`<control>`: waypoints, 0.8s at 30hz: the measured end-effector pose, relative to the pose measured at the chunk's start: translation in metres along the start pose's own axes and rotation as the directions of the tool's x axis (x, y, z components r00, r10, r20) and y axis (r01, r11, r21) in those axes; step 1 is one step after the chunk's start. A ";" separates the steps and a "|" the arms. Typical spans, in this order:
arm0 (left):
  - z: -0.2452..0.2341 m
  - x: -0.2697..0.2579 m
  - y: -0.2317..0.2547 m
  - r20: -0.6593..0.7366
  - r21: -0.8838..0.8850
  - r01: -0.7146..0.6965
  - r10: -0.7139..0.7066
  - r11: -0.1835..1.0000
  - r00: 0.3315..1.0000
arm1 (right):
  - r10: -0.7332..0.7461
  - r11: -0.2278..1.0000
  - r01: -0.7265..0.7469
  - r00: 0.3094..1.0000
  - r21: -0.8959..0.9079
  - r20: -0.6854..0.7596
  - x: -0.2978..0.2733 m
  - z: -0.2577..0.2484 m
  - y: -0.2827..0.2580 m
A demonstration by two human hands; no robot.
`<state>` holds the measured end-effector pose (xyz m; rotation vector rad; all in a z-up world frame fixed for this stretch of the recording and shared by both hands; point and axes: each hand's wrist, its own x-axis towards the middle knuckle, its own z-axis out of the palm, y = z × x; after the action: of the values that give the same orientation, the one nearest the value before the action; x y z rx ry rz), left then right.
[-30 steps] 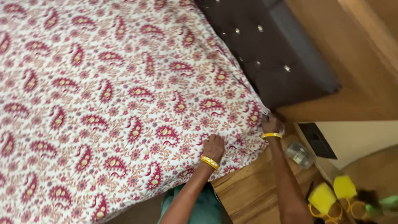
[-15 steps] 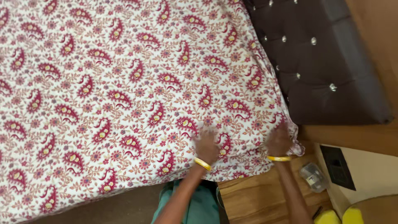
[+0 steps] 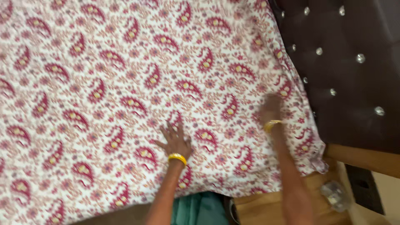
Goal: The person spreads a patterned bedsheet over a mattress, tucks the edges under the mattress, and smooths the surface to remove wrinkles. The person works around the bed, adjusting the sheet at each corner and along the sides.
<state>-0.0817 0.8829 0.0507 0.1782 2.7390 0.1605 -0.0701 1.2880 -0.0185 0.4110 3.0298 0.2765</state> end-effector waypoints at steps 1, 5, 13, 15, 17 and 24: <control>-0.002 0.000 0.000 0.025 -0.010 -0.010 0.010 1.000 1.000 | 0.121 0.992 -0.118 0.989 0.042 -0.082 -0.010 -0.006 0.045; -0.010 0.001 0.000 0.070 -0.080 -0.083 0.089 0.993 0.994 | 0.205 0.975 -0.221 0.947 -0.036 -0.247 -0.023 -0.029 0.085; -0.023 -0.004 -0.013 0.157 -0.107 -0.183 0.198 0.977 0.967 | -0.508 0.837 0.522 0.853 0.167 -0.121 0.050 -0.041 -0.289; -0.030 0.005 -0.016 0.142 -0.105 -0.198 0.212 0.975 0.967 | -0.492 0.827 0.466 0.870 0.315 0.005 0.076 -0.040 -0.325; -0.032 0.001 -0.017 0.104 -0.159 -0.211 0.229 0.964 0.968 | -0.354 0.834 0.371 0.927 0.407 -0.120 0.077 -0.034 -0.295; -0.046 0.020 -0.009 0.127 -0.167 -0.254 0.276 0.953 0.953 | 0.168 0.972 -0.210 0.933 -0.103 -0.317 0.068 -0.030 -0.023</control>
<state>-0.1194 0.8728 0.0842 0.4970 2.5318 0.4077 -0.1443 1.2796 0.0039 0.7131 3.2444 0.6087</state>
